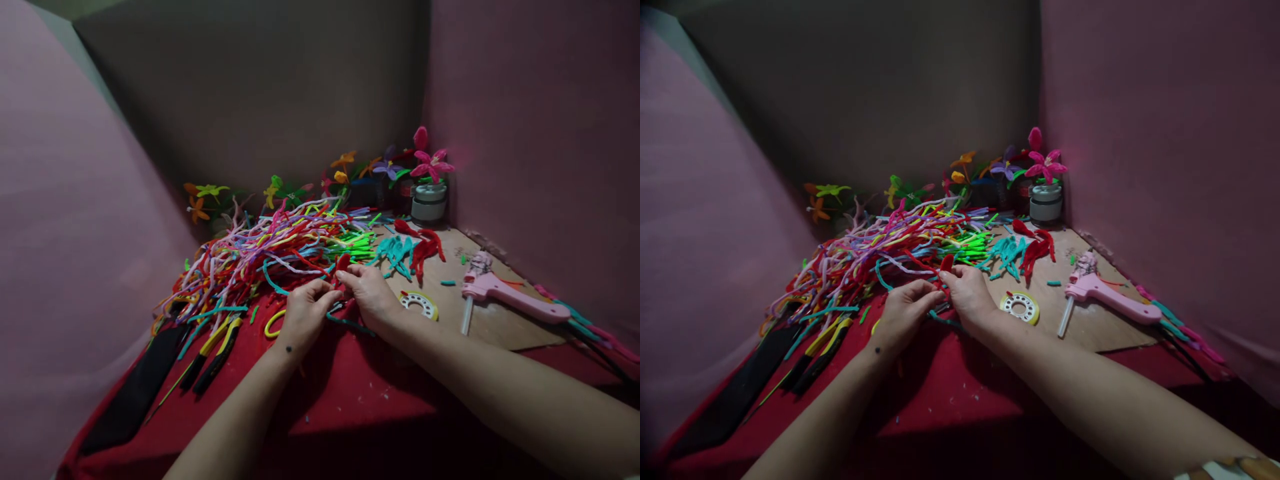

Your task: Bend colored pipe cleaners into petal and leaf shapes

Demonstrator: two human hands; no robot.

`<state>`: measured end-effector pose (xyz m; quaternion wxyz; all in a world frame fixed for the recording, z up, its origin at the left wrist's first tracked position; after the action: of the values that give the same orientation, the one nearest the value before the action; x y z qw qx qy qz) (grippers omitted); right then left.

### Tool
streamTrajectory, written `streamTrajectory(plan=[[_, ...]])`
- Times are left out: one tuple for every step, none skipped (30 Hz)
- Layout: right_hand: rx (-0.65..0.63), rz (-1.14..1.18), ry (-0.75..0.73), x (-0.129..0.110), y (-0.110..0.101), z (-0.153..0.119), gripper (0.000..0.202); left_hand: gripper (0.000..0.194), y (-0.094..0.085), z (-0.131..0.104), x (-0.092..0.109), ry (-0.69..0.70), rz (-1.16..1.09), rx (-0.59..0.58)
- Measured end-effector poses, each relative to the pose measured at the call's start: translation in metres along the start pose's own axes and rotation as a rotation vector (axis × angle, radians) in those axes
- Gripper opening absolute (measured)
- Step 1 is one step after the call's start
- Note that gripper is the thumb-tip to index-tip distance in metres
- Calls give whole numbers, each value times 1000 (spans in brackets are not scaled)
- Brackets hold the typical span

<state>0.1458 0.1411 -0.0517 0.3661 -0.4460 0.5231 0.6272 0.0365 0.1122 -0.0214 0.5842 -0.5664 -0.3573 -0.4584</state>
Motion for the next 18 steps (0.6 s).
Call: streamTrajectory(plan=[[-13,-25,-10,0,1,0,19,19,4,0,-4,-22,-33,-16],[-19,-48,-27,-1,1,0,19,21,8,0,-11,-68,-101,-50],[-20,-70,-46,-2,1,0,19,23,14,-1,-19,-128,-194,-101],[-17,-86,-58,-2,1,0,18,23,22,-2,-26,-188,-298,-162],[-14,-95,-61,-2,0,0,18,23,29,-5,-30,-236,-396,-219],[-13,-91,-60,-2,1,0,18,22,34,-7,-32,-267,-470,-265],[-11,-74,-56,-2,1,-1,18,22,37,-8,-32,-281,-522,-291],[-12,-42,-52,-1,2,-1,18,21,39,-9,-32,-283,-558,-302],[-12,2,-46,-1,3,-2,17,20,41,-10,-31,-276,-594,-308],[-8,53,-36,0,4,-3,17,20,43,-10,-30,-267,-632,-314],[3,111,-14,3,4,-3,16,20,46,-11,-29,-258,-669,-321],[18,170,23,7,4,-3,15,19,48,-11,-28,-246,-692,-325],[34,221,69,13,4,-3,16,19,49,-11,-27,-230,-692,-318],[50,262,116,19,4,-2,17,19,49,-11,-26,-212,-671,-303],[63,293,155,23,4,-2,18,19,48,-11,-25,-192,-641,-286],[72,312,181,26,4,-1,19,19,48,-11,-24,-178,-614,-274],[75,322,194,28,4,0,20,18,48,-11,-23,-167,-599,-269],[74,326,196,28,3,1,21,18,48,-12,-21,-165,-598,-276]])
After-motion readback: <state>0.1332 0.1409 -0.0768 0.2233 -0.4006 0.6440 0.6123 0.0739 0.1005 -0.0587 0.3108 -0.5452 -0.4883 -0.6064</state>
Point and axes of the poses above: each hand's wrist, its own z-axis towards the middle knuckle, its own y-axis out of the palm, x = y × z, the point moved 10 cm from there along z, towards the middle knuckle, and after that the axes turned 6 degrees about -x, right-handed, at the moved point
